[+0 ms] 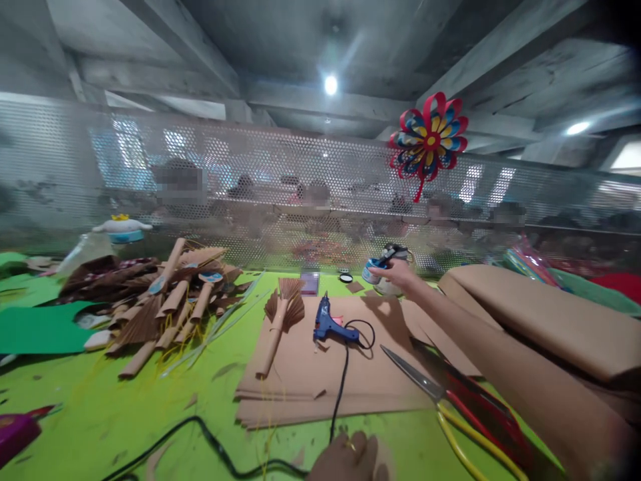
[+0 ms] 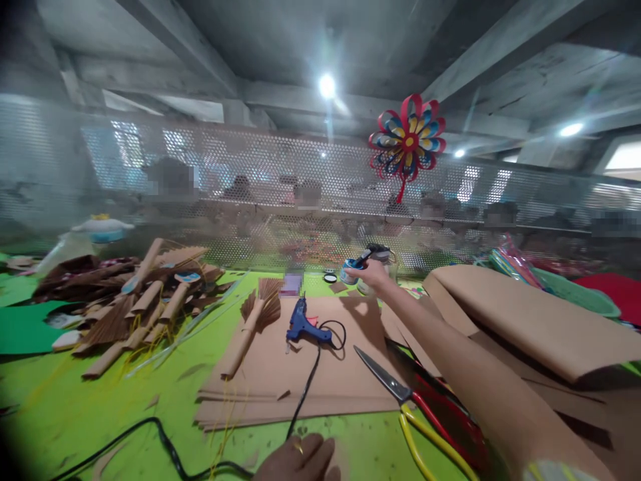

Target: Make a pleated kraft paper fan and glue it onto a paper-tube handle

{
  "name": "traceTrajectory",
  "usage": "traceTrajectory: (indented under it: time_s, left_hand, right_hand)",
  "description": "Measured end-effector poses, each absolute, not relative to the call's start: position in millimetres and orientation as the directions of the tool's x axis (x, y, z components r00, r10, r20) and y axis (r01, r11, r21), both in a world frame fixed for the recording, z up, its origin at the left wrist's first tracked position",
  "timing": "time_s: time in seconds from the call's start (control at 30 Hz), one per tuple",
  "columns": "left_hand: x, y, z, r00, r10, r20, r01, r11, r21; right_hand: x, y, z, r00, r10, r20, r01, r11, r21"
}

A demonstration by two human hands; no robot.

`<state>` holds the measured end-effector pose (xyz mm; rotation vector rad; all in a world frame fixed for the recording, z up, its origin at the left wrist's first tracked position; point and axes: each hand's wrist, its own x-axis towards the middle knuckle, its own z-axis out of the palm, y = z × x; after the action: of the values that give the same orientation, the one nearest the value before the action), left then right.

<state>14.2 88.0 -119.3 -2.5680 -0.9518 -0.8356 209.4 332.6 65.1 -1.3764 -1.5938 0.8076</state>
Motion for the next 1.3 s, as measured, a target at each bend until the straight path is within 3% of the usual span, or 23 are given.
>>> traceTrajectory:
  time_s: [0.13,0.3,0.67,1.3]
  left_hand:
    - [14.8,72.1,-82.5,0.734,0.370,0.569,0.552,-0.813,-0.183]
    - [12.9,52.8,-43.9,0.735,0.517,0.439,0.598,-0.799,-0.062]
    - [9.2,42.7,-21.3,0.712,0.640,0.290,0.603,-0.768,0.215]
    - [12.4,43.5,-12.7,0.709,0.675,0.205,0.636,-0.737,0.228]
  right_hand:
    - [236.5,270.5,59.8,-0.042,0.973,0.229,0.441,0.223,-0.869]
    - [242.0,219.4,34.1,0.008,0.972,0.233,0.486,0.200,-0.851]
    - [253.3,214.4,-25.3,0.011,0.990,0.138,0.400,0.122,-0.908]
    - [283.3,198.9,2.5,0.012,0.985,0.172,0.340,0.157,-0.927]
